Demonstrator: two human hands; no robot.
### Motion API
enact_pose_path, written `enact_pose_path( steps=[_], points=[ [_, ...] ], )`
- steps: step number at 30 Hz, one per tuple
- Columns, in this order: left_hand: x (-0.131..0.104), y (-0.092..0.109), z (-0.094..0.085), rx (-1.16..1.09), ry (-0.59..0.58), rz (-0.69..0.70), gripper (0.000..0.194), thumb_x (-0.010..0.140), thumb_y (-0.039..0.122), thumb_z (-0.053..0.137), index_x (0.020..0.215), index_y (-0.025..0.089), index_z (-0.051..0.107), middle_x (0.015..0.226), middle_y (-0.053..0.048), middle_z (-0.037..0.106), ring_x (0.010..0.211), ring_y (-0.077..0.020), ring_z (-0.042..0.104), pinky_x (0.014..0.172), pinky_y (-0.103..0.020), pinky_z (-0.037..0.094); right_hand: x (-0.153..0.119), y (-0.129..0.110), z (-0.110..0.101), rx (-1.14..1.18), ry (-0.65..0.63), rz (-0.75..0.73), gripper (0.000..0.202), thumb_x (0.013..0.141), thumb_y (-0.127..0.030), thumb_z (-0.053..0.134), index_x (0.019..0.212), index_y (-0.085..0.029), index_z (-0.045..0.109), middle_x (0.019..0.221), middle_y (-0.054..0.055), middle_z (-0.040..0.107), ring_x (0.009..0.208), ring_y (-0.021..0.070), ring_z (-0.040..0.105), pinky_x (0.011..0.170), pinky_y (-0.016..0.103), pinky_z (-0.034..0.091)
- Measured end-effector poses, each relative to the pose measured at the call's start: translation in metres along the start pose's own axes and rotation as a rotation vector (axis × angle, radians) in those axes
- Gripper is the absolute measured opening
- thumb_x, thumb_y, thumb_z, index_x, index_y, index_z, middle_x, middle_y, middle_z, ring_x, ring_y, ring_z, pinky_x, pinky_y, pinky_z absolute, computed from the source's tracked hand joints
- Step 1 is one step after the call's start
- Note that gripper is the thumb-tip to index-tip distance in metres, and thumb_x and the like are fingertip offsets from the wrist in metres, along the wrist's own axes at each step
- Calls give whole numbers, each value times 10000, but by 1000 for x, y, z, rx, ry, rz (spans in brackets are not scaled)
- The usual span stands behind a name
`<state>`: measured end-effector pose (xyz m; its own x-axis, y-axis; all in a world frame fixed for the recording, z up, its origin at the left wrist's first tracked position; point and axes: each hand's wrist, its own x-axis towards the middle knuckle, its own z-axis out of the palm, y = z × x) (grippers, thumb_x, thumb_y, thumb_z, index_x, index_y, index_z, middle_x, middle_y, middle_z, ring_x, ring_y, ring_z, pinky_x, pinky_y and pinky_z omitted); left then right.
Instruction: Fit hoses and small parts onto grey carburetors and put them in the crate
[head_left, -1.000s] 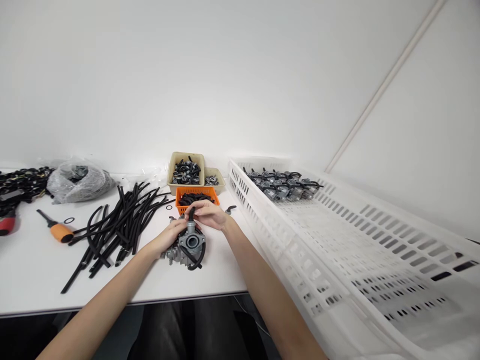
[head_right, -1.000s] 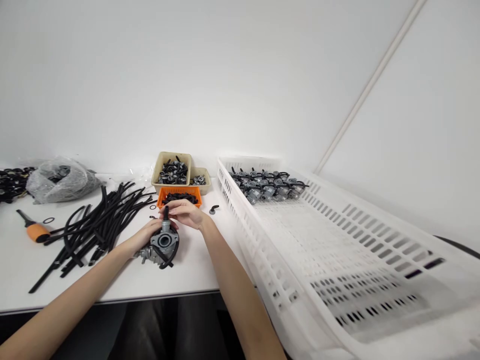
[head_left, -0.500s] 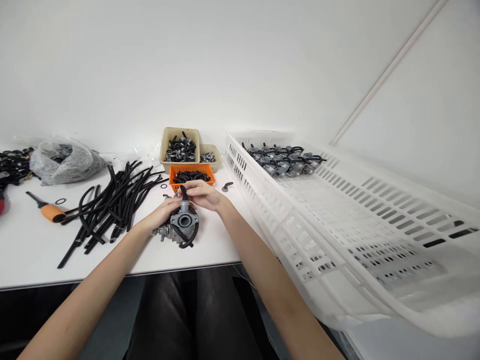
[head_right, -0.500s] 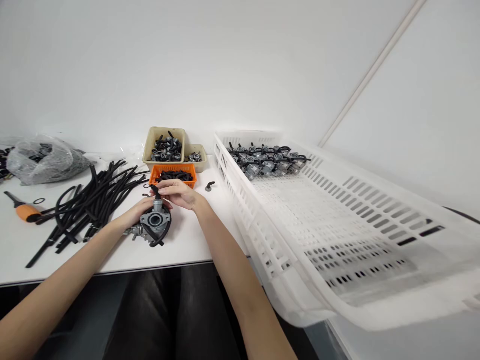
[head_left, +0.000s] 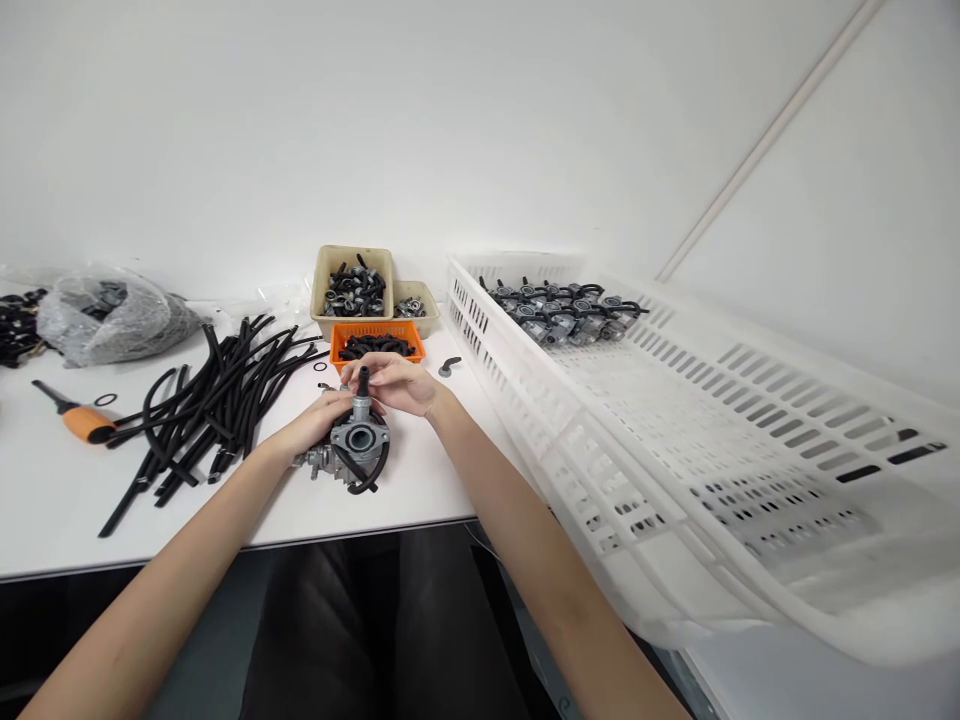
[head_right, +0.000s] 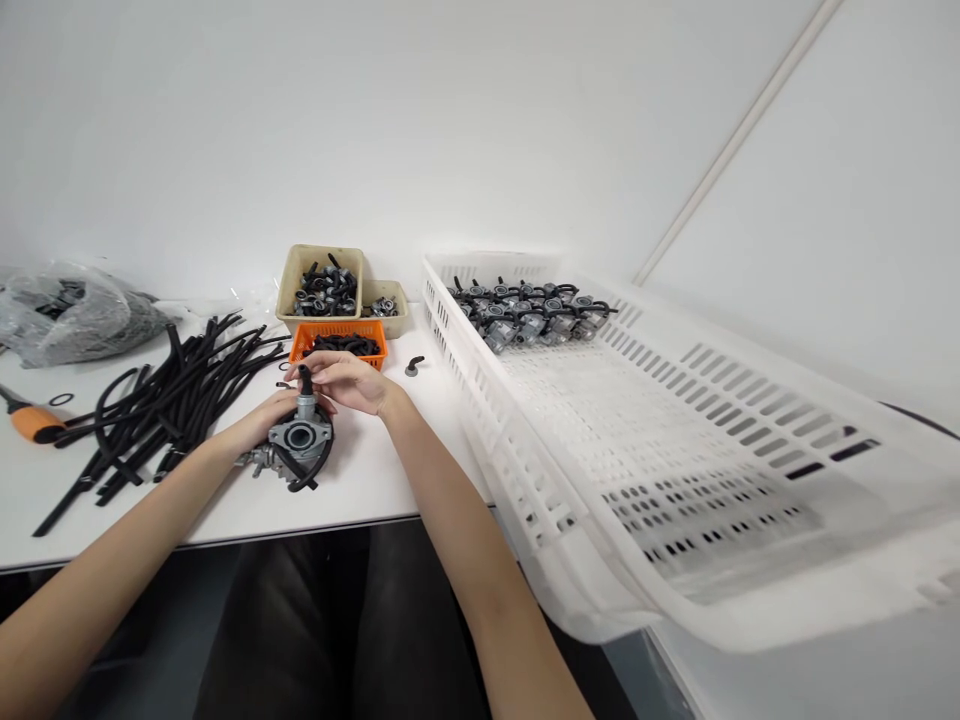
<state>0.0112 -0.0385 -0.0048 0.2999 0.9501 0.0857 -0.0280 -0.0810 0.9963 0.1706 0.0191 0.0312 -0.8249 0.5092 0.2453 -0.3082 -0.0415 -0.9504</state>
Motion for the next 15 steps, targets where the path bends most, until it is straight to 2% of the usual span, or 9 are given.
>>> enact_pose_path(
  steps=[4,11,15],
  points=[
    [1,-1,-1,15,-7,0,253,699,414,633,722,188,745,746,-73,702,768,-243,639,717,-303,487,-1,0,0,-30,-7,-15,180,637,-281,583,779,-170,582,966,87,660,663,149,554,416,220,379],
    [0,7,-1,171,-57,-12,363,716,453,563,804,146,735,808,-73,717,824,-230,629,806,-318,480,1,5,-4,78,-103,7,202,675,-266,590,836,-146,572,985,98,651,599,106,507,386,194,362],
    [-2,7,-1,227,-29,-17,394,710,485,547,797,147,731,818,-78,720,853,-233,626,818,-316,480,1,2,-1,106,-120,5,251,744,-360,588,881,-150,575,994,97,622,698,131,538,372,185,332]
  ],
)
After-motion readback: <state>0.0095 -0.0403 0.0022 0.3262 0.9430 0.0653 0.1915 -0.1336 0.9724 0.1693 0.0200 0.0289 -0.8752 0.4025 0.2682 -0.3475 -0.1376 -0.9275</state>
